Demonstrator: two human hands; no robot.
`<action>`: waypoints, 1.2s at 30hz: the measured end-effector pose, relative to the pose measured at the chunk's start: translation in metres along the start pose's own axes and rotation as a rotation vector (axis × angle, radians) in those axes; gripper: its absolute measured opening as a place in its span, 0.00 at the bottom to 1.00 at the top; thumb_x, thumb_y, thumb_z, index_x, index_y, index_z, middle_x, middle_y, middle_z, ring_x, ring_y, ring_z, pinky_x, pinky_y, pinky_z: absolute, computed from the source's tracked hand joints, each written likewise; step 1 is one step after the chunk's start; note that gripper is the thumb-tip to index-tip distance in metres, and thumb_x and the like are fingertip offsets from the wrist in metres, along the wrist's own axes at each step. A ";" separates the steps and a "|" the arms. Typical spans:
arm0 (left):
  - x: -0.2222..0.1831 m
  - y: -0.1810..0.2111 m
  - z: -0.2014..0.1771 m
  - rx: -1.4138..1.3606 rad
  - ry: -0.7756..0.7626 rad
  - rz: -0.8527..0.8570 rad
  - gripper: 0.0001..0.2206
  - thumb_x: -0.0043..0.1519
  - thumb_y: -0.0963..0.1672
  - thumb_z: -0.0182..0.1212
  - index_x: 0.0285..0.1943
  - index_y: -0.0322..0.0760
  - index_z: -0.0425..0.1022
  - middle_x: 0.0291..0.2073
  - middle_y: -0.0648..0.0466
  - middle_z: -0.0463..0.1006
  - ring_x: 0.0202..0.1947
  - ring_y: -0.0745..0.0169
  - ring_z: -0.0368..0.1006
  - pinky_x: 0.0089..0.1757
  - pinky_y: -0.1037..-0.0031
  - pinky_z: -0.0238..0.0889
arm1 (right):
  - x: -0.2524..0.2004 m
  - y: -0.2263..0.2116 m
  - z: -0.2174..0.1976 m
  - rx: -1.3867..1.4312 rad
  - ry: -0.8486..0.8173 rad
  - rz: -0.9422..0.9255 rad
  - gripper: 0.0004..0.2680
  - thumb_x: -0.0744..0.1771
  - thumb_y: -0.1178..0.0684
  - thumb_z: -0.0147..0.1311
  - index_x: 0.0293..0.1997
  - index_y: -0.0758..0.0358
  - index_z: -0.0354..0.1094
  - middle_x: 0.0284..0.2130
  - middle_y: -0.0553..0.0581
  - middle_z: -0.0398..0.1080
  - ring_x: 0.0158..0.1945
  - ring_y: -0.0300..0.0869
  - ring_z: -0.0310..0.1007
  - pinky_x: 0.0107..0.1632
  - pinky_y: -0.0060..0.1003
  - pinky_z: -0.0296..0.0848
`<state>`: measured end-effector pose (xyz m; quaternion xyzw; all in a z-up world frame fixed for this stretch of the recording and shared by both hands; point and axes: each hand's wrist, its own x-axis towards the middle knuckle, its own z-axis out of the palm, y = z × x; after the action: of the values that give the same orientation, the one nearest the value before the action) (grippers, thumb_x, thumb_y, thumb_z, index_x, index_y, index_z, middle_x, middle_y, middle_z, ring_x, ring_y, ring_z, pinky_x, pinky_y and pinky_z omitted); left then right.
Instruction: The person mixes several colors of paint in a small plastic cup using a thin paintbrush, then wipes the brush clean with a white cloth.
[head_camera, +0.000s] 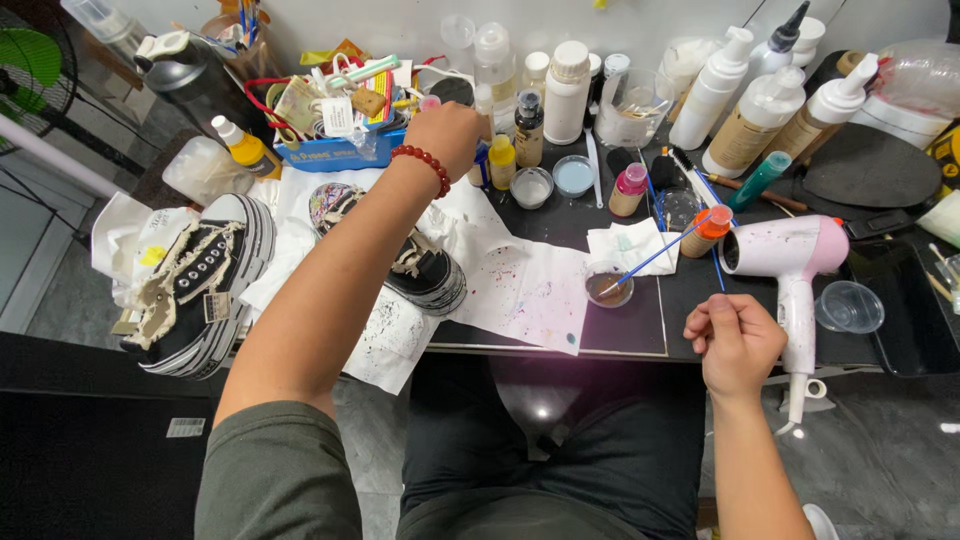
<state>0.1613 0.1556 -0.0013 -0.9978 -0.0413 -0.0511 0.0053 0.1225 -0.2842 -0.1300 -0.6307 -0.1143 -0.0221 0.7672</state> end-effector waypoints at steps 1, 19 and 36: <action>0.001 -0.003 0.002 -0.038 0.011 0.007 0.16 0.55 0.36 0.60 0.47 0.50 0.84 0.39 0.44 0.82 0.41 0.42 0.78 0.41 0.57 0.71 | -0.001 0.001 -0.001 -0.003 -0.003 0.000 0.07 0.73 0.56 0.52 0.38 0.69 0.67 0.26 0.58 0.70 0.25 0.36 0.68 0.26 0.27 0.63; -0.142 0.109 -0.123 -0.535 0.028 0.405 0.09 0.56 0.45 0.68 0.39 0.34 0.83 0.32 0.44 0.81 0.34 0.46 0.78 0.40 0.62 0.71 | -0.052 -0.096 0.117 -0.265 -0.476 -0.398 0.21 0.65 0.60 0.58 0.65 0.75 0.57 0.51 0.69 0.71 0.51 0.50 0.73 0.54 0.38 0.71; -0.192 0.138 0.001 -1.779 -0.451 0.102 0.15 0.72 0.46 0.53 0.51 0.29 0.82 0.33 0.56 0.78 0.29 0.73 0.68 0.33 0.80 0.63 | -0.092 -0.068 0.083 -0.302 -0.602 -0.214 0.21 0.67 0.50 0.62 0.63 0.71 0.61 0.48 0.59 0.76 0.48 0.43 0.78 0.53 0.35 0.75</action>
<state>-0.0176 0.0023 -0.0229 -0.6213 0.0571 0.1319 -0.7703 0.0088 -0.2277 -0.0682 -0.6996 -0.3961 0.0680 0.5908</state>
